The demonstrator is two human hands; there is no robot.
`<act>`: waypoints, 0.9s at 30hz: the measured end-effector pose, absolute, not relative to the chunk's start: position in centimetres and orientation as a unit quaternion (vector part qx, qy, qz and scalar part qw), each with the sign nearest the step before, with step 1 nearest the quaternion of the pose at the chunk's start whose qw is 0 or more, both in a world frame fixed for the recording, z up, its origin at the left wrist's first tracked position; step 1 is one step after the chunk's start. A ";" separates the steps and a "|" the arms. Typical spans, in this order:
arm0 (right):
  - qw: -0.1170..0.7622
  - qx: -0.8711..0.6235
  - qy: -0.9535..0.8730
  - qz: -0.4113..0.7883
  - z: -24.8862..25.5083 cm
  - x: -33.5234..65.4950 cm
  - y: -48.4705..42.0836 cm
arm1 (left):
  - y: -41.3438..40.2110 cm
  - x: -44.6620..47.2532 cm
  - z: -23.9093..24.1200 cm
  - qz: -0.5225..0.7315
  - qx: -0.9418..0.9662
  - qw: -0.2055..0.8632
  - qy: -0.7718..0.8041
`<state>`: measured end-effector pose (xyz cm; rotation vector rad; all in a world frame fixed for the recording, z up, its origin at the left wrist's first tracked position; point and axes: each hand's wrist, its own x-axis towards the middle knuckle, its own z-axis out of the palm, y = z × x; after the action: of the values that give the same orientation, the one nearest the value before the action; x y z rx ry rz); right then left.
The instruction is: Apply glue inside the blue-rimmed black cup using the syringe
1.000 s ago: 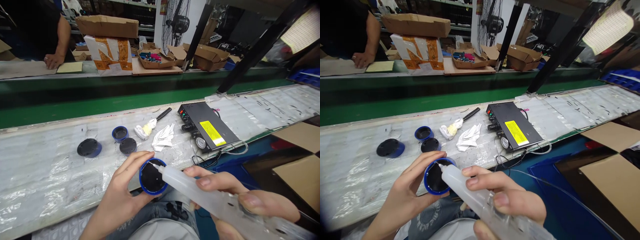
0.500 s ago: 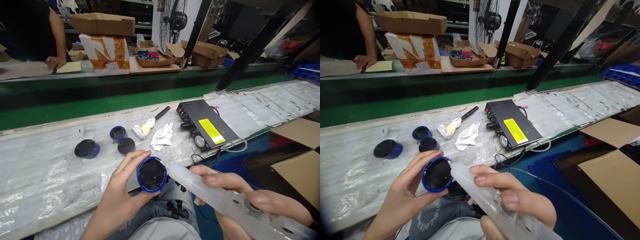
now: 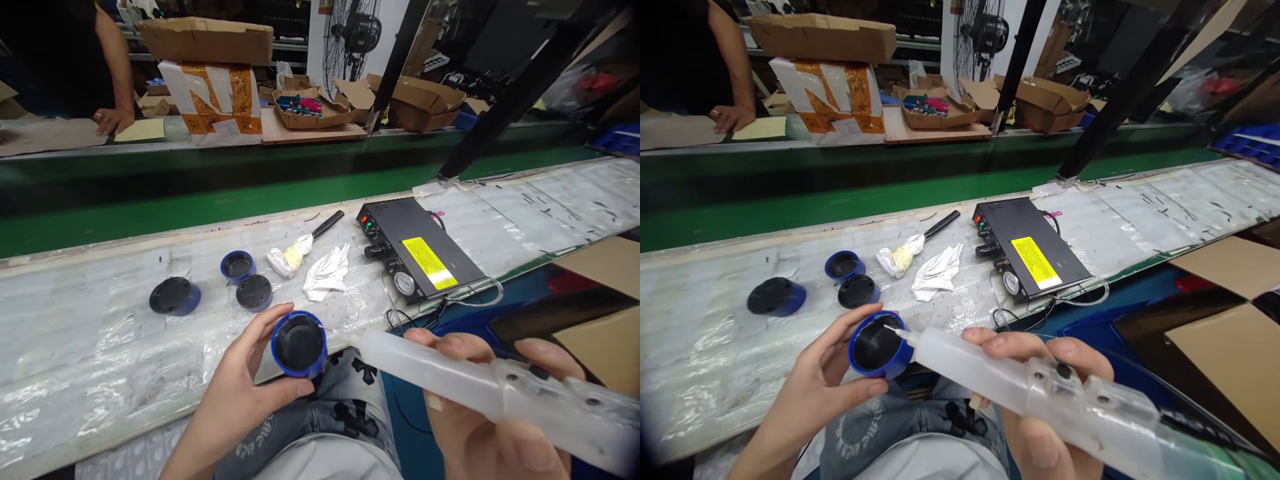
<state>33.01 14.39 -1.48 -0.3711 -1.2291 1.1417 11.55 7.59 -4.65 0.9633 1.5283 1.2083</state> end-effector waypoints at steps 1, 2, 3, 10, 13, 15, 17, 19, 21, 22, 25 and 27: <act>0.652 -0.166 -0.539 0.506 -1.6 33.1 14.5 | 7.6 11.5 -4.8 0.498 0.387 0.477 0.612; 0.654 -0.171 -0.534 0.508 -1.6 33.1 14.5 | 7.6 11.5 -5.0 0.505 0.387 0.489 0.597; 0.655 -0.177 -0.530 0.509 -1.6 33.1 14.5 | 7.7 11.5 -5.2 0.513 0.386 0.503 0.578; 0.658 -0.191 -0.509 0.521 -2.3 33.7 14.6 | 7.9 11.1 -6.3 0.521 0.392 0.540 0.532; 0.654 -0.184 -0.508 0.530 -2.7 34.2 14.8 | 8.4 10.6 -6.9 0.501 0.399 0.541 0.546; 0.652 -0.182 -0.509 0.532 -3.0 34.5 14.9 | 8.9 10.3 -7.2 0.465 0.423 0.526 0.572; 0.650 -0.184 -0.506 0.536 -3.4 34.8 15.0 | 9.4 10.1 -7.3 0.418 0.463 0.500 0.601; 0.642 -0.193 -0.506 0.543 -3.8 34.9 15.1 | 9.7 10.0 -7.3 0.388 0.495 0.477 0.614; 0.623 -0.215 -0.518 0.546 -4.2 34.9 15.3 | 9.6 10.0 -7.1 0.379 0.518 0.464 0.611; 0.611 -0.224 -0.528 0.546 -4.4 34.8 15.3 | 9.5 10.0 -6.9 0.379 0.530 0.456 0.606; 0.576 -0.252 -0.547 0.552 -4.8 34.6 15.4 | 9.0 10.1 -6.1 0.378 0.584 0.421 0.582; 0.557 -0.262 -0.557 0.557 -4.7 34.7 15.3 | 8.8 10.2 -5.5 0.372 0.619 0.391 0.571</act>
<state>34.68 15.31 -4.70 -0.6192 -1.3154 1.3132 10.20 8.80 -5.45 1.5721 1.4504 0.9439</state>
